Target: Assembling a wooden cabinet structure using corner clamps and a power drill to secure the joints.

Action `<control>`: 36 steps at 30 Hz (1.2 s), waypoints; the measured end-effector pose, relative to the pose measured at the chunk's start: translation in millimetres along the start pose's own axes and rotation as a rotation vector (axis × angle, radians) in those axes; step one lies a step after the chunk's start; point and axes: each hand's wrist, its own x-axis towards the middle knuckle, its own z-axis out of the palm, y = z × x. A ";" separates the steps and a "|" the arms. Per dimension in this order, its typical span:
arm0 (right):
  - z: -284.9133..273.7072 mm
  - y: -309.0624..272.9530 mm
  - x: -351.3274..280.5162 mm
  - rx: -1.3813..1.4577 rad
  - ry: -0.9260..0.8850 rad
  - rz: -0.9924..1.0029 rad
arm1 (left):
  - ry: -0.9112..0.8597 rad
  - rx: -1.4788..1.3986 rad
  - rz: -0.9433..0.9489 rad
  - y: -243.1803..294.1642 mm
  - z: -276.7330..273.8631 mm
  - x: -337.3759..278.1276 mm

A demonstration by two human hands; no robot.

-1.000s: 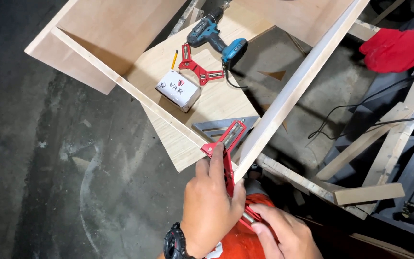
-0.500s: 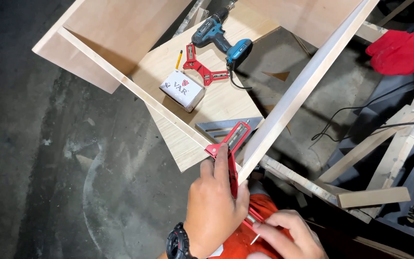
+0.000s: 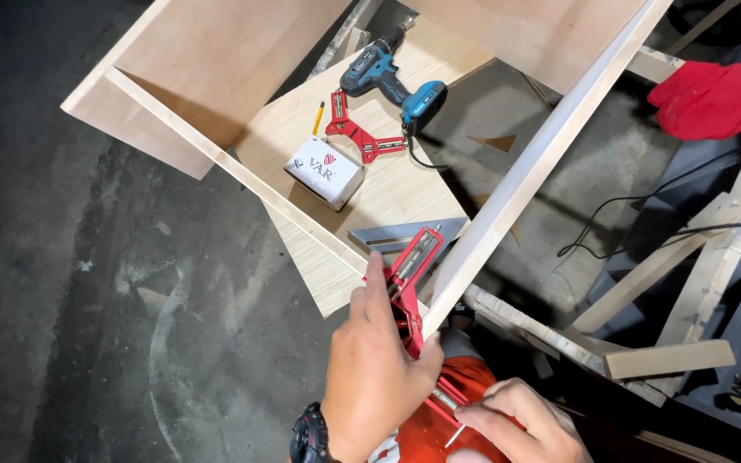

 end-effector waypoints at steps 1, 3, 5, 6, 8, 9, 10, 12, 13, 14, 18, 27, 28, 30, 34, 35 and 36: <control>-0.2 4.5 -0.3 -0.010 -0.017 -0.020 | -0.043 -0.012 -0.047 0.2 -2.3 3.5; -3.8 10.4 3.4 0.026 -0.063 -0.032 | -0.068 -0.016 -0.063 6.9 -10.9 7.0; -7.5 14.9 10.6 0.063 -0.107 -0.044 | -0.095 -0.020 -0.078 12.8 -17.6 9.6; -9.2 16.6 16.1 0.076 -0.090 -0.035 | -0.122 0.004 -0.082 14.8 -19.8 10.4; -13.1 20.6 36.2 0.090 -0.074 -0.030 | -0.146 0.028 -0.087 14.5 -20.3 11.2; -15.4 22.9 51.0 0.052 -0.036 -0.107 | -0.142 0.051 -0.059 12.3 -18.5 11.5; -18.4 25.6 65.3 0.013 0.000 -0.183 | -0.139 0.074 -0.031 10.4 -15.7 11.7; -15.5 42.4 85.5 -0.050 -0.028 -0.246 | -0.148 0.088 -0.041 9.6 -14.3 14.5; -13.6 50.5 95.8 -0.113 -0.055 -0.307 | -0.159 0.102 -0.049 9.0 -14.0 15.6; -13.0 55.4 104.2 -0.108 -0.056 -0.311 | -0.155 0.104 -0.053 8.9 -13.5 17.2; -13.4 72.0 128.4 -0.270 -0.195 -0.359 | -0.146 0.071 -0.070 10.8 -10.9 23.8; -7.6 86.8 134.9 -0.249 -0.153 -0.348 | -0.207 0.012 -0.144 14.9 -6.2 27.3; -8.0 87.2 133.0 -0.242 -0.147 -0.351 | -0.231 -0.004 -0.156 16.7 -7.0 25.9; -6.9 89.9 133.3 -0.234 -0.148 -0.347 | -0.230 0.002 -0.168 18.6 -8.0 26.1; -6.3 92.1 134.4 -0.220 -0.158 -0.343 | -0.231 0.020 -0.173 18.3 -7.1 26.2; -5.4 93.2 134.0 -0.216 -0.159 -0.344 | -0.230 0.022 -0.177 18.1 -7.5 26.5; -5.4 93.7 133.7 -0.209 -0.169 -0.328 | -0.235 0.019 -0.175 18.3 -8.2 26.9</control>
